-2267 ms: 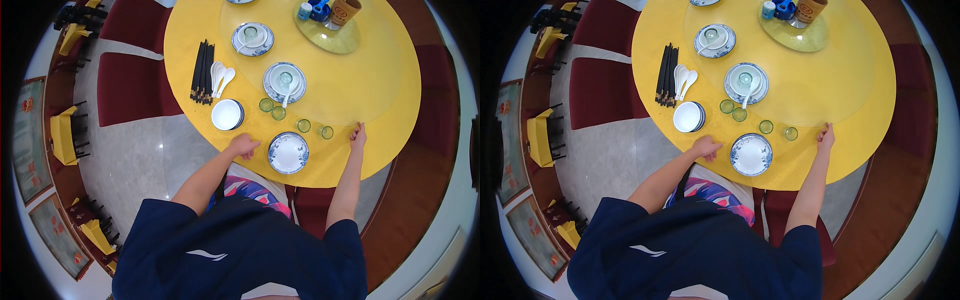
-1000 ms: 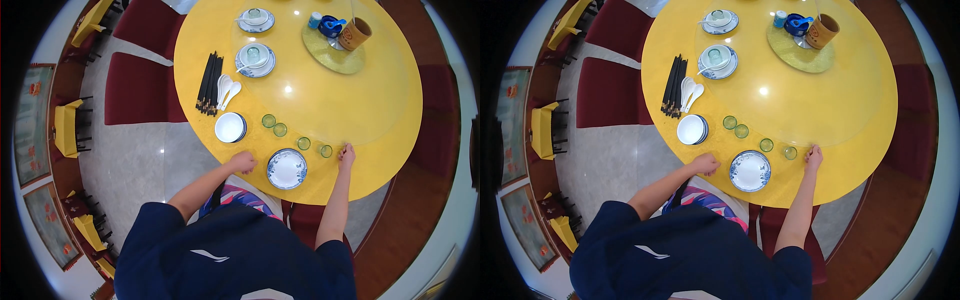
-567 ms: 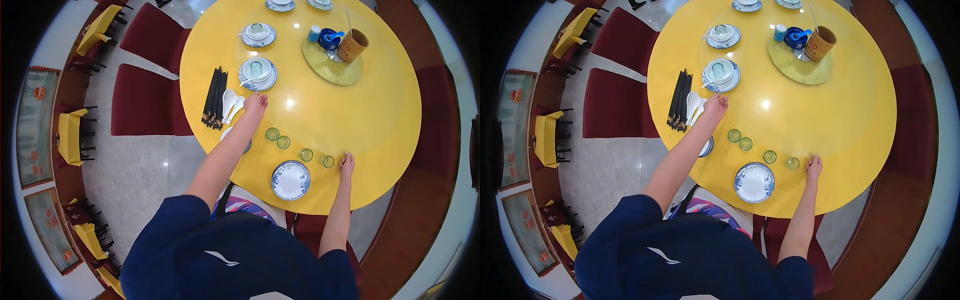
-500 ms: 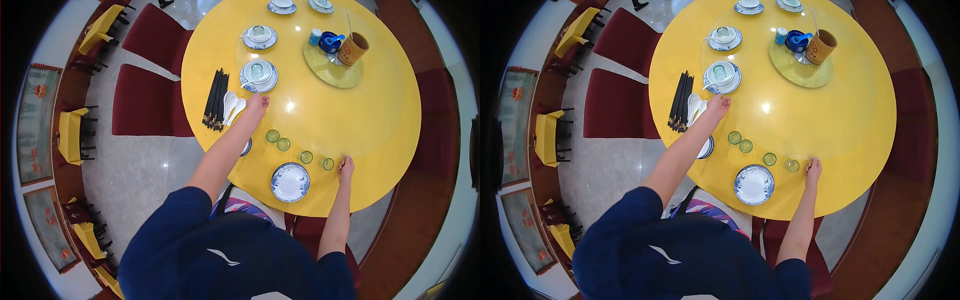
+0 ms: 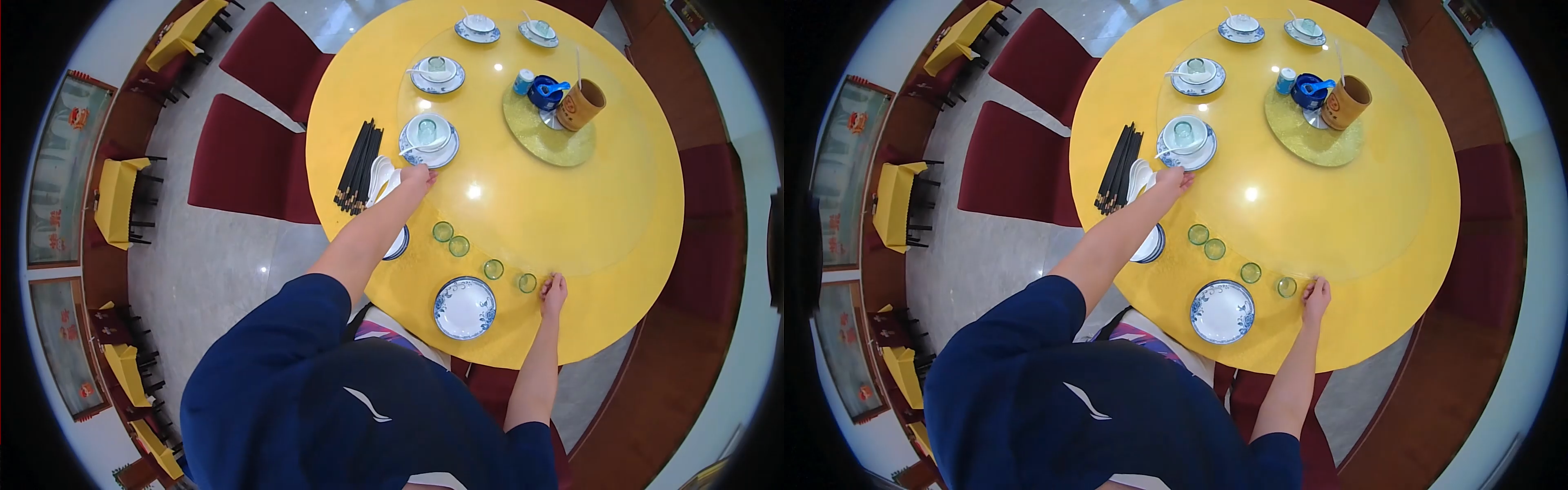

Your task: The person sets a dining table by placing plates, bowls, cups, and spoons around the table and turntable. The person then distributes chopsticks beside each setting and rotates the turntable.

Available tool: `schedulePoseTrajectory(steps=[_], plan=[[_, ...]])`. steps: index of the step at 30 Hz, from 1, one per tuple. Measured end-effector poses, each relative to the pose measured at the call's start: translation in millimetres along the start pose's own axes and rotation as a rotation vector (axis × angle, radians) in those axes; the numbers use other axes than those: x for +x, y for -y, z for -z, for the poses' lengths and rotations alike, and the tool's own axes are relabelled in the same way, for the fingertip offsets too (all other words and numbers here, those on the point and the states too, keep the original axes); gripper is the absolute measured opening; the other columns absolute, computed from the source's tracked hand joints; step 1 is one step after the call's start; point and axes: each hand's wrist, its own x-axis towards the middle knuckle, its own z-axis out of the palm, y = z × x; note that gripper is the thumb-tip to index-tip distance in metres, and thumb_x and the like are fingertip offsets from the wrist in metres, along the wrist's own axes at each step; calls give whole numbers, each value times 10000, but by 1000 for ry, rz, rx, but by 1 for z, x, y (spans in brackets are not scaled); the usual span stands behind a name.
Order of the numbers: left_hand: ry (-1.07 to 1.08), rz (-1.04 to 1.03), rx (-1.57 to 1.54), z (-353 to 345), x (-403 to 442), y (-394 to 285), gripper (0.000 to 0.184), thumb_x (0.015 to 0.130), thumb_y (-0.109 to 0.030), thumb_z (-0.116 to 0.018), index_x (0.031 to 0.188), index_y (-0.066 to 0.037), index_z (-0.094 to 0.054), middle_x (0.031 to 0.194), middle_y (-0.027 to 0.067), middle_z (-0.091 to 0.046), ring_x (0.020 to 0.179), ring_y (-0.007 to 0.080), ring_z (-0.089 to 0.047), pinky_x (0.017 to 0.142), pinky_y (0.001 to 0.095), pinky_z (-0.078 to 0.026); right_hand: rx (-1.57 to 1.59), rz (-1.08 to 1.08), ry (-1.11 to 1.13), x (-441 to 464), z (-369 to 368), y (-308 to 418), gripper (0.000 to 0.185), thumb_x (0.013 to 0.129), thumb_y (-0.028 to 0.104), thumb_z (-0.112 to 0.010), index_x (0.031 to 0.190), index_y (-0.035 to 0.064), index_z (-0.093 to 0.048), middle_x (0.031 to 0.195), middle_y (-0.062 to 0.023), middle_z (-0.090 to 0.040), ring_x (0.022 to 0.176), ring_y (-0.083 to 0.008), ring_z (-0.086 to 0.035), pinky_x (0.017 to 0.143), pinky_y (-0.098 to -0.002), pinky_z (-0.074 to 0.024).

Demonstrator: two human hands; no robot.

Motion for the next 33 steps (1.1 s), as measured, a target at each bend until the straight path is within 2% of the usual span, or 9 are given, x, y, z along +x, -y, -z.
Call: schedulePoseTrajectory(steps=[2,3,5,9,14,18,26,30,33], plan=[[-1,5,24,10,-15,4,187,873,38,-417,1036,49,-507,952,173,-637,823,265,-666,686,368,-557,-5,20,-6,1,0,-4,224,988,309,-475,943,100,-541,654,24,-482,470,-58,-421,382,-194,-281],[4,5,24,14,-20,9,187,873,38,-417,1036,49,-507,952,173,-637,823,265,-666,686,368,-557,-9,40,-8,1,0,-4,223,988,306,-473,931,100,-538,653,22,-484,472,-57,-423,384,-193,-281],[-9,9,14,20,-30,16,180,887,28,-431,1042,77,-506,880,188,-630,674,276,-651,608,373,-581,-13,44,-16,2,-2,-3,223,988,302,-472,923,101,-541,652,24,-485,474,-55,-423,387,-192,-280],[-22,57,-6,26,-51,28,198,879,48,-413,1053,83,-501,906,205,-616,694,287,-647,601,381,-591,-45,49,-23,-1,-2,-5,224,988,297,-474,903,103,-547,651,28,-492,484,-51,-427,393,-188,-279],[-17,5,24,27,-58,25,168,871,69,-401,1000,87,-508,893,223,-592,736,295,-644,608,397,-594,-71,32,-12,-1,-1,-2,225,981,292,-490,919,98,-584,650,39,-494,490,-40,-432,396,-183,-284],[8,9,25,23,-39,24,153,859,72,-393,963,92,-504,898,232,-583,735,307,-642,619,410,-598,-104,9,14,-1,1,-5,220,970,278,-516,904,95,-620,639,48,-493,489,-33,-443,404,-175,-301],[42,-86,172,17,-19,5,122,845,47,-408,913,95,-498,841,231,-583,695,299,-639,591,410,-602,-173,135,-8,5,-4,-22,261,964,256,-526,863,44,-641,642,31,-491,517,-54,-454,455,-198,-350],[54,-163,181,7,-16,1,168,859,29,-410,969,93,-520,852,217,-595,676,293,-639,581,396,-605,-155,106,-39,2,-6,-19,258,963,252,-522,860,45,-637,641,29,-489,524,-59,-455,463,-202,-352],[50,-131,200,3,-15,4,199,868,17,-412,1012,105,-517,873,216,-601,696,304,-650,590,400,-609,-130,96,-61,-4,-8,-12,267,966,266,-512,864,50,-631,637,29,-491,507,-63,-456,446,-207,-342]])
